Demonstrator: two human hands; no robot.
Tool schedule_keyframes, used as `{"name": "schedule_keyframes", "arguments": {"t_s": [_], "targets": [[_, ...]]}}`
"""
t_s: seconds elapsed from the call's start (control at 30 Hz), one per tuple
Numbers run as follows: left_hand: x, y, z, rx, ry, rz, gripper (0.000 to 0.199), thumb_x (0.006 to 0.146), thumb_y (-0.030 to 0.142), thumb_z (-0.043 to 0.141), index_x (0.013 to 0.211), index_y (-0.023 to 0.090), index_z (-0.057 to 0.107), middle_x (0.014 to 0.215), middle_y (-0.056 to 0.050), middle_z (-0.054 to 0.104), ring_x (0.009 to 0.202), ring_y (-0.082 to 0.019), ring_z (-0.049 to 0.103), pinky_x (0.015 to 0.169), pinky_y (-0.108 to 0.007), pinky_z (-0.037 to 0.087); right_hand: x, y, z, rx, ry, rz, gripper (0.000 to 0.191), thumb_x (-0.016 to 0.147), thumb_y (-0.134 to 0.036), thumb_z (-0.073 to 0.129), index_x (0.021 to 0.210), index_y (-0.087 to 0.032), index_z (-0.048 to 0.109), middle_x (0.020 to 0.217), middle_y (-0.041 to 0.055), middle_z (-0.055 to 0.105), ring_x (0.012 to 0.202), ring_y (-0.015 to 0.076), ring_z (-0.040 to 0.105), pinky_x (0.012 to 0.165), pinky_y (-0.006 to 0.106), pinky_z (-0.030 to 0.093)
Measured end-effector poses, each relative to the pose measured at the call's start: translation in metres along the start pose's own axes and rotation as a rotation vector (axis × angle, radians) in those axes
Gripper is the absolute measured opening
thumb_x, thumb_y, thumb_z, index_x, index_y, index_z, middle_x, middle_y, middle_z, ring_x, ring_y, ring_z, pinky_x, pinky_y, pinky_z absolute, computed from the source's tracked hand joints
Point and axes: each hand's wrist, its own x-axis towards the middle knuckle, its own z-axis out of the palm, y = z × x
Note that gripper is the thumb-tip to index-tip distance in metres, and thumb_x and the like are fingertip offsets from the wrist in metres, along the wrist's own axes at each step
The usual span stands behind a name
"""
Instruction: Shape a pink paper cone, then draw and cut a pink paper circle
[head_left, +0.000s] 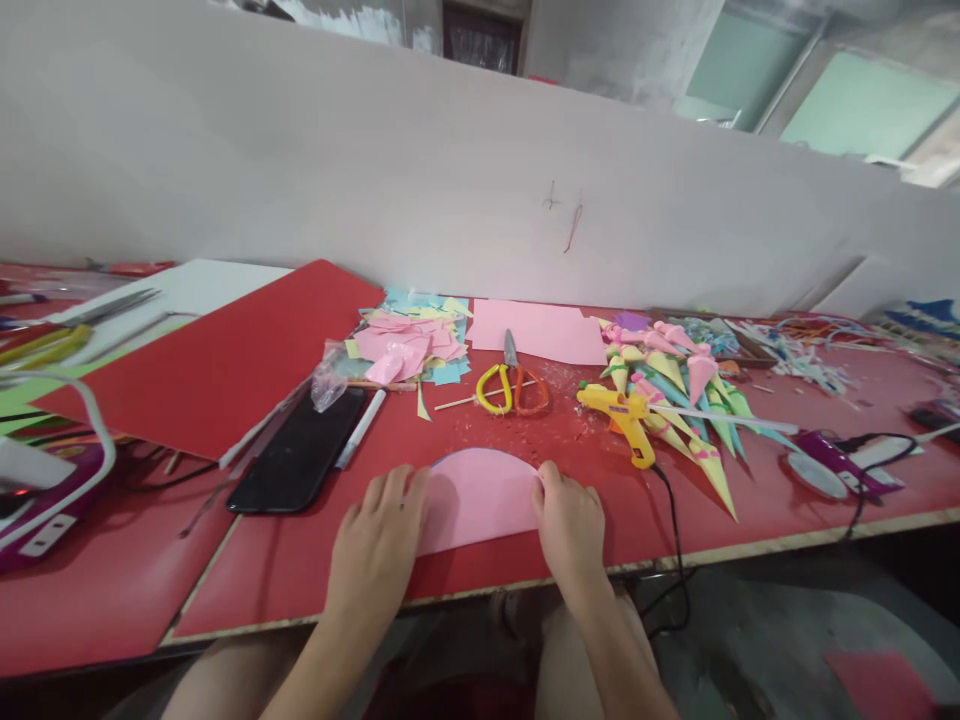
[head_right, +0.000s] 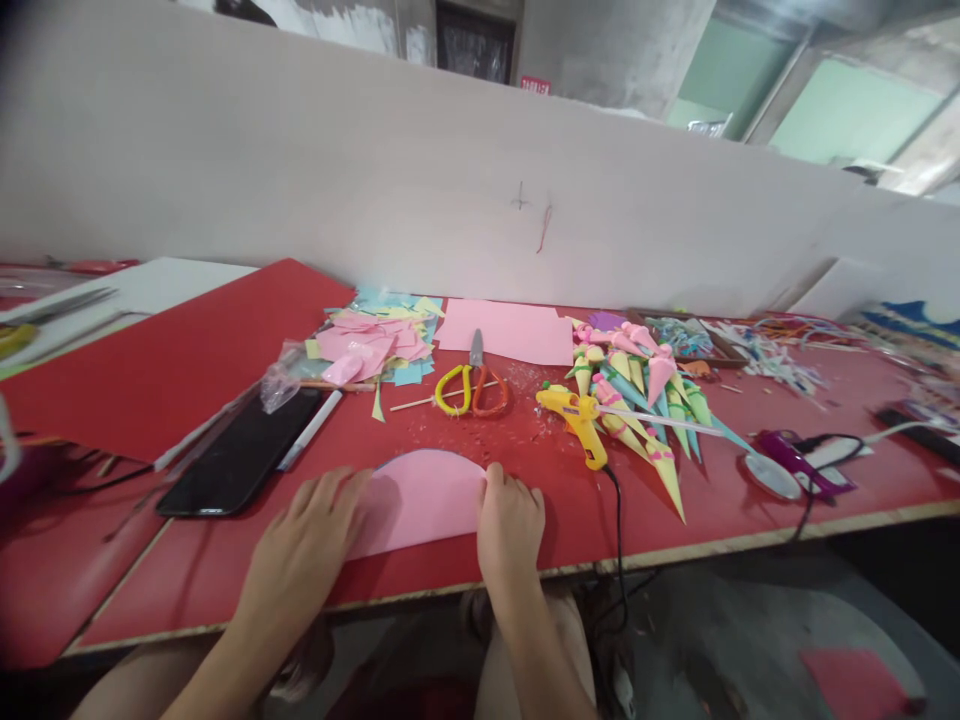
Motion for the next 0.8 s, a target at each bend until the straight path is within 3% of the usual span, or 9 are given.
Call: {"name": "schedule_keyframes", "arguments": {"t_s": [0.1,0.23,0.37,0.57,0.8], "targets": [[0.000,0.019,0.006,-0.085,0.045,0.284,0.035,0.086,0.018,0.036,0.116,0.019,0.053,0.122,-0.006,0.058,0.115,-0.022,0.049,0.096,-0.042,0.039,0.000,-0.001,-0.001,-0.002,-0.005,-0.001,0.014,0.088,-0.020,0.044,0.087,-0.018,0.058,0.072,0.0065,0.067,0.074,0.0202,0.064,0.064,0.029,0.032],[-0.003,0.046,0.016,-0.181,-0.048,0.482,0.046,0.087,0.036,0.039,0.129,0.018,0.040,0.134,-0.005,0.047,0.122,-0.022,0.042,0.100,-0.042,0.035,0.001,0.000,-0.001,-0.007,0.001,-0.013,0.017,0.089,-0.020,0.042,0.088,-0.017,0.058,0.073,0.0076,0.068,0.074,0.0205,0.065,0.064,0.029,0.033],[-0.005,0.052,0.019,-0.238,-0.098,0.540,0.060,0.086,0.051,0.031,0.136,0.018,0.028,0.141,-0.006,0.034,0.129,-0.023,0.033,0.104,-0.048,0.026,0.001,0.000,0.000,0.003,0.011,-0.016,0.019,0.090,-0.021,0.040,0.089,-0.018,0.058,0.074,0.0076,0.068,0.074,0.0213,0.065,0.064,0.030,0.034],[-0.002,0.037,0.010,-0.277,-0.247,0.577,0.071,0.079,0.065,0.029,0.139,0.029,0.015,0.146,-0.005,0.023,0.132,-0.029,0.023,0.103,-0.059,0.018,0.001,0.000,0.000,0.010,0.016,-0.017,0.019,0.090,-0.020,0.039,0.090,-0.017,0.058,0.074,0.0084,0.068,0.073,0.0213,0.065,0.065,0.030,0.035],[-0.004,0.026,0.006,-0.282,-0.325,0.587,0.075,0.073,0.070,0.035,0.137,0.037,0.015,0.147,-0.006,0.018,0.133,-0.034,0.018,0.098,-0.068,0.013,0.003,-0.001,-0.002,0.010,-0.021,-0.009,0.020,0.090,-0.018,0.038,0.093,-0.016,0.058,0.074,0.0096,0.068,0.074,0.0209,0.065,0.066,0.030,0.037]]}}
